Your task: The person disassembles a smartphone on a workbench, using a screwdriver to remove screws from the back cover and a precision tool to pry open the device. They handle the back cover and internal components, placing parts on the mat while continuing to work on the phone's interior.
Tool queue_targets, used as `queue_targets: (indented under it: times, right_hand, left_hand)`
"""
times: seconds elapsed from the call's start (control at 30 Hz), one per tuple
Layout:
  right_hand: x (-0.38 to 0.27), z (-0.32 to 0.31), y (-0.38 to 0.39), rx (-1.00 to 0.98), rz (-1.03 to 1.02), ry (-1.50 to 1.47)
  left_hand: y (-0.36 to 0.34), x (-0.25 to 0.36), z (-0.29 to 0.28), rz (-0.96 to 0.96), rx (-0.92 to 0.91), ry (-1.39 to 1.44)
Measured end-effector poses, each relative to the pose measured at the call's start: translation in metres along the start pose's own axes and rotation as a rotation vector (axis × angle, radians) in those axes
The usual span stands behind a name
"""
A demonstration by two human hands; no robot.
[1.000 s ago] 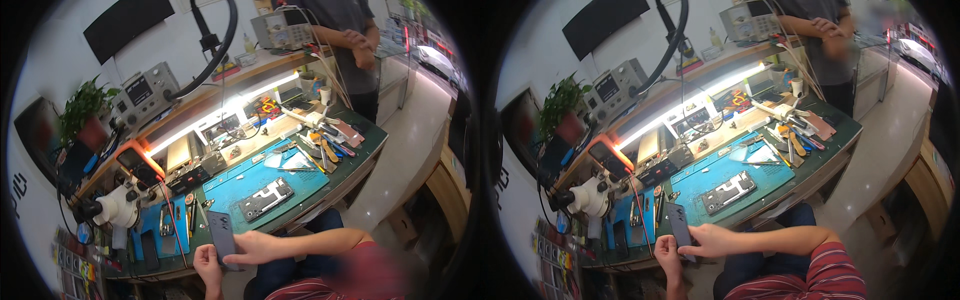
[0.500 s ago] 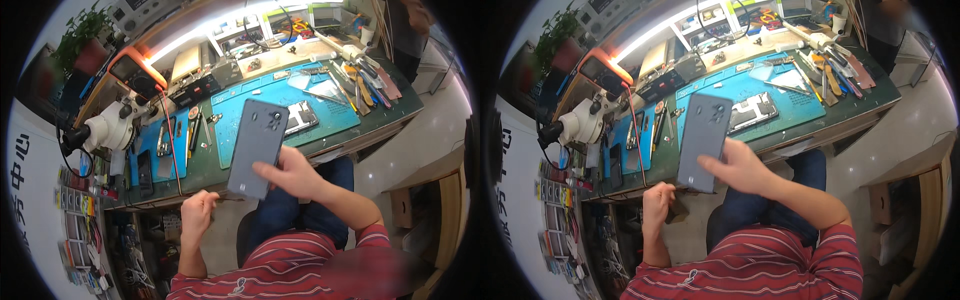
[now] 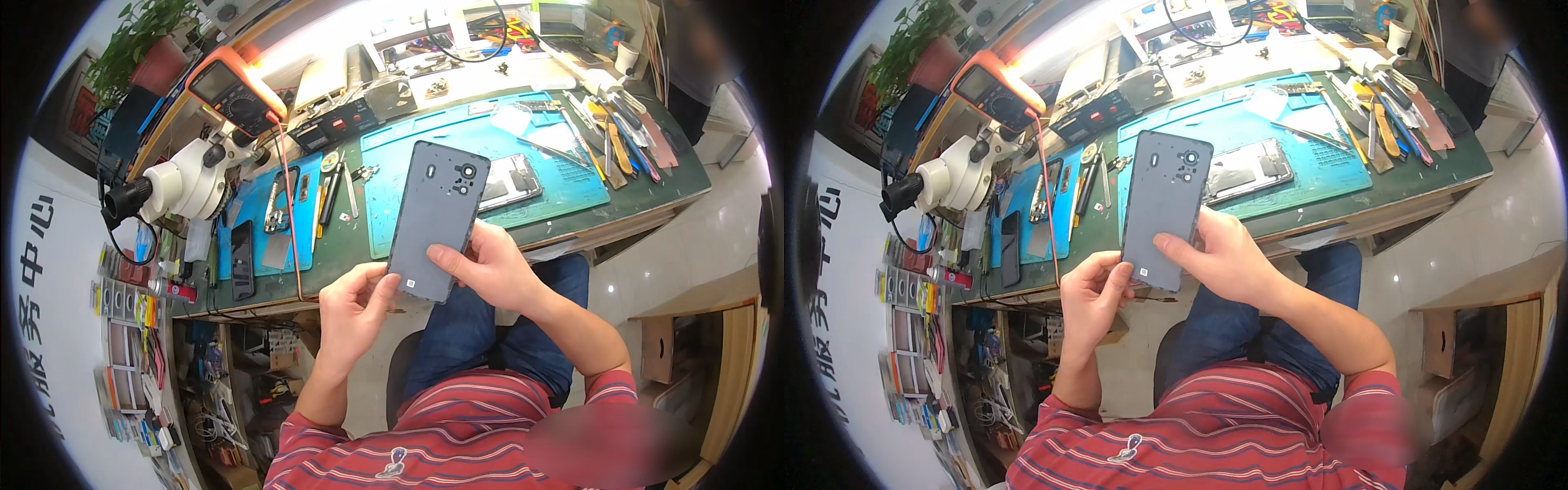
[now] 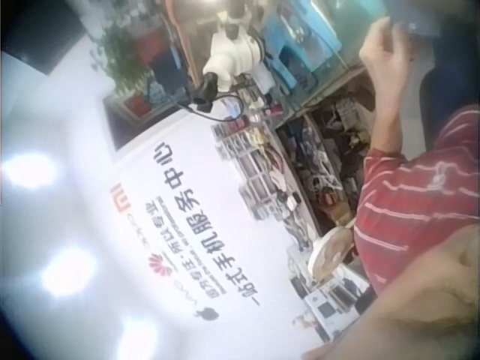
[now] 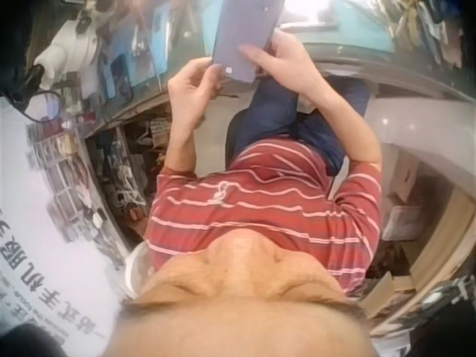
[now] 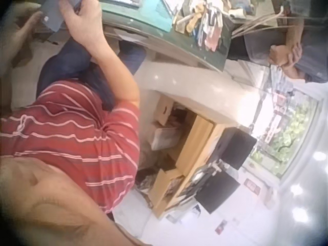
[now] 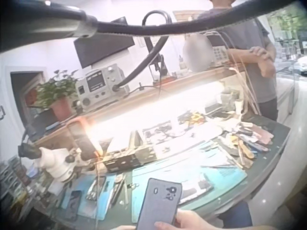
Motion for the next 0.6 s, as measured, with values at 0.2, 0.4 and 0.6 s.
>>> queue_targets:
  times: [0.2, 0.4, 0.6]
  right_hand:
    - [-0.001, -0.004, 0.000, 0.036, -0.023, 0.062]
    - [0.001, 0.000, -0.001, 0.036, -0.090, 0.132]
    - [-0.019, -0.003, 0.002, 0.241, -0.432, 0.449]
  left_hand:
    - [-0.003, 0.010, -0.001, 0.584, 0.199, -0.559]
    - [-0.002, 0.020, 0.003, 0.856, 0.155, -0.931]
    - [0.023, 0.012, 0.020, 0.978, -0.075, -0.889]
Point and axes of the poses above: each hand's wrist, its own y-axis away from the middle knuckle, its own z-axis out of the palm, x = y × z, the point moved 4 cm from there along -y, towards the middle knuckle, and after that the axes turned 15 degrees about -y, right-handed, at the moved point
